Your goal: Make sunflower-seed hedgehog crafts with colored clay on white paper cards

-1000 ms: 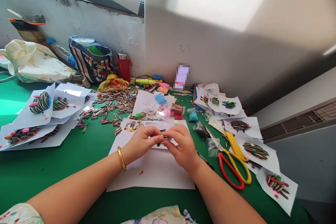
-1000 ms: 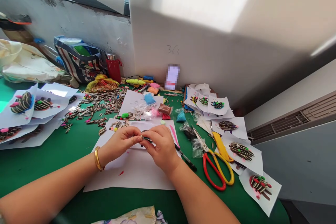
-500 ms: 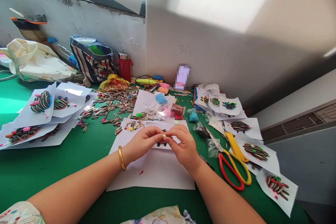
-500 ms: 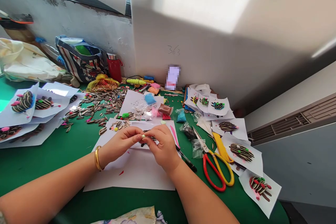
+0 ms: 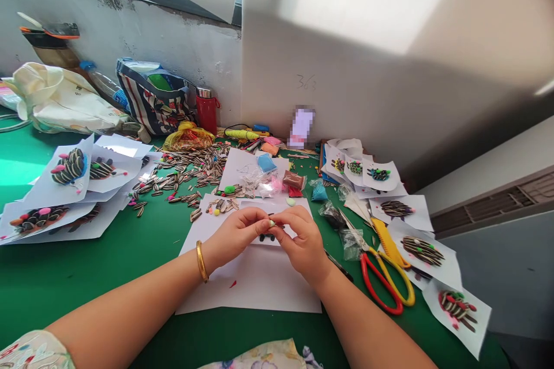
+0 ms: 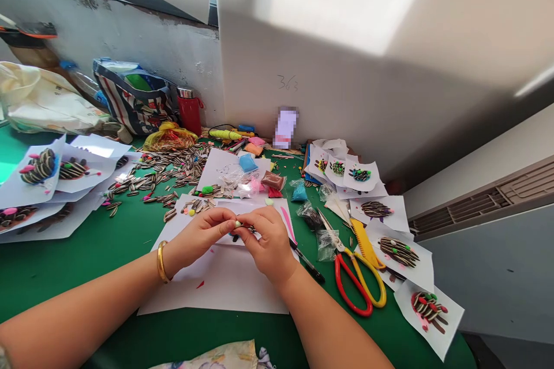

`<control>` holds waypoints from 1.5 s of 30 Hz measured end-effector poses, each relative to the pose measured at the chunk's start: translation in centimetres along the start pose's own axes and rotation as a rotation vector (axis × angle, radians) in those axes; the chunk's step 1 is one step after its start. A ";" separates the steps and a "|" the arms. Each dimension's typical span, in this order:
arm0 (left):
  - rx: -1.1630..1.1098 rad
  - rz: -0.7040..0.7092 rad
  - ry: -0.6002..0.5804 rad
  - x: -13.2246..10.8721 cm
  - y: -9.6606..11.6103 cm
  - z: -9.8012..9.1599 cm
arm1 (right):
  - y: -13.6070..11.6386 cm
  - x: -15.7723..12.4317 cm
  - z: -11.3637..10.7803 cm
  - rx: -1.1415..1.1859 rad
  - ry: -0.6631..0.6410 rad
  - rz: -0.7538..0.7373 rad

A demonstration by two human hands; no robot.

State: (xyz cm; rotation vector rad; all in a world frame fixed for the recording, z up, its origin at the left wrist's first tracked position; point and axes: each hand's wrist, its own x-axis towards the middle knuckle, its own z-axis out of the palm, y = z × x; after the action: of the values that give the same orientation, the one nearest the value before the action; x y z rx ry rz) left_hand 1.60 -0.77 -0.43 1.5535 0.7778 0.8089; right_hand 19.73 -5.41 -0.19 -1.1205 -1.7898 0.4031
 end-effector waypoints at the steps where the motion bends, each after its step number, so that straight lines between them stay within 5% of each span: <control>1: 0.005 0.004 -0.002 0.0 0.0 0.0 | 0.0 0.0 0.0 0.000 -0.001 -0.001; 45: -0.182 -0.125 -0.036 0.0 0.0 0.3 | 0.1 0.1 0.1 0.033 0.004 -0.020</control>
State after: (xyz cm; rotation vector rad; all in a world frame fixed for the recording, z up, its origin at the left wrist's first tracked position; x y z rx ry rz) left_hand 1.84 -0.94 -0.48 1.3407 0.7464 0.7366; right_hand 19.68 -5.29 -0.26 -1.0792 -1.7833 0.4161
